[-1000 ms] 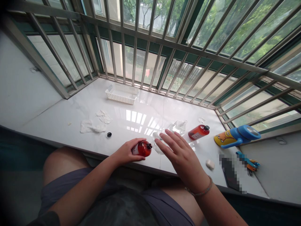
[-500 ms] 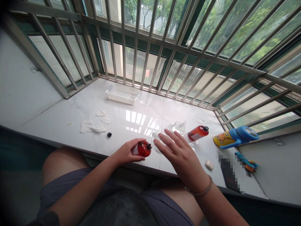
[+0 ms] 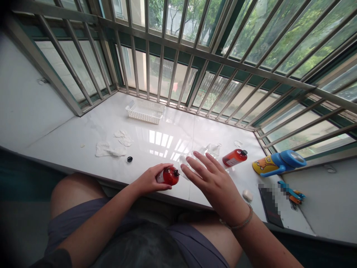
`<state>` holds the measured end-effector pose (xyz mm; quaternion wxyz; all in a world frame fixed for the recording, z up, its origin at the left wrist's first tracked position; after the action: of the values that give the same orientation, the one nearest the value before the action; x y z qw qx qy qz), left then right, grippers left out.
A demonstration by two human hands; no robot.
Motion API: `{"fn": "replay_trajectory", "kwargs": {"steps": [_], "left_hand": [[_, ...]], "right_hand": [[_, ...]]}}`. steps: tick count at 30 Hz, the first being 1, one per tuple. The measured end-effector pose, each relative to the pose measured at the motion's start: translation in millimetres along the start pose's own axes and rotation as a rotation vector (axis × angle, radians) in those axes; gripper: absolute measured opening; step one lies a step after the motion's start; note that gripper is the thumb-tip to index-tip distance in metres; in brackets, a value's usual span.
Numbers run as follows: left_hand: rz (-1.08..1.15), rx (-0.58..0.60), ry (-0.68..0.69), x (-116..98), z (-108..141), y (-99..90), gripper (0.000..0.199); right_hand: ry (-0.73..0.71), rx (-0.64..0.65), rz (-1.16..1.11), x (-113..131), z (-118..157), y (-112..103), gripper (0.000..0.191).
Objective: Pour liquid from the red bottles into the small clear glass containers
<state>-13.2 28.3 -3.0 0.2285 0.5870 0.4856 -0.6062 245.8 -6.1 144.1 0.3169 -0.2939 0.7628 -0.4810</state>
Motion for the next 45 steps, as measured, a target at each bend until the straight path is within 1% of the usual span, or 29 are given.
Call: {"fn": "replay_trajectory", "kwargs": {"steps": [14,26,31,34,38,41,45], "left_hand": [[0.013,0.003,0.000,2,0,-0.1,0.082],[0.009,-0.004,0.013,2,0,0.5,0.081],[0.017,-0.005,0.006,3,0,0.2,0.081],[0.030,-0.011,0.001,4,1,0.0,0.081],[0.079,-0.031,-0.019,5,3,-0.4,0.081],[0.155,-0.046,-0.053,5,5,-0.5,0.083],[0.205,-0.091,-0.102,6,6,-0.8,0.081]], "right_hand": [[-0.028,0.001,0.011,1,-5,-4,0.054],[-0.052,0.022,0.023,0,-10,-7,0.055],[-0.040,0.018,0.010,1,-8,-2,0.057],[0.023,0.000,-0.026,1,-3,8,0.061],[0.167,-0.048,-0.157,5,7,29,0.062],[0.329,-0.124,-0.313,9,18,50,0.060],[0.597,-0.272,-0.536,16,38,85,0.059]]}}
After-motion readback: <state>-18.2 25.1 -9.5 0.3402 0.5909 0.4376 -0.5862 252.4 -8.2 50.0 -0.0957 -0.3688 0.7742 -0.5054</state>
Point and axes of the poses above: each hand's wrist, its own z-axis away from the middle knuckle, its own y-axis out of the palm, x = y × z, the point moved 2 cm from there along -z, towards the middle knuckle, and after that the axes turned 1 degree about -z, right-handed, at the moved point
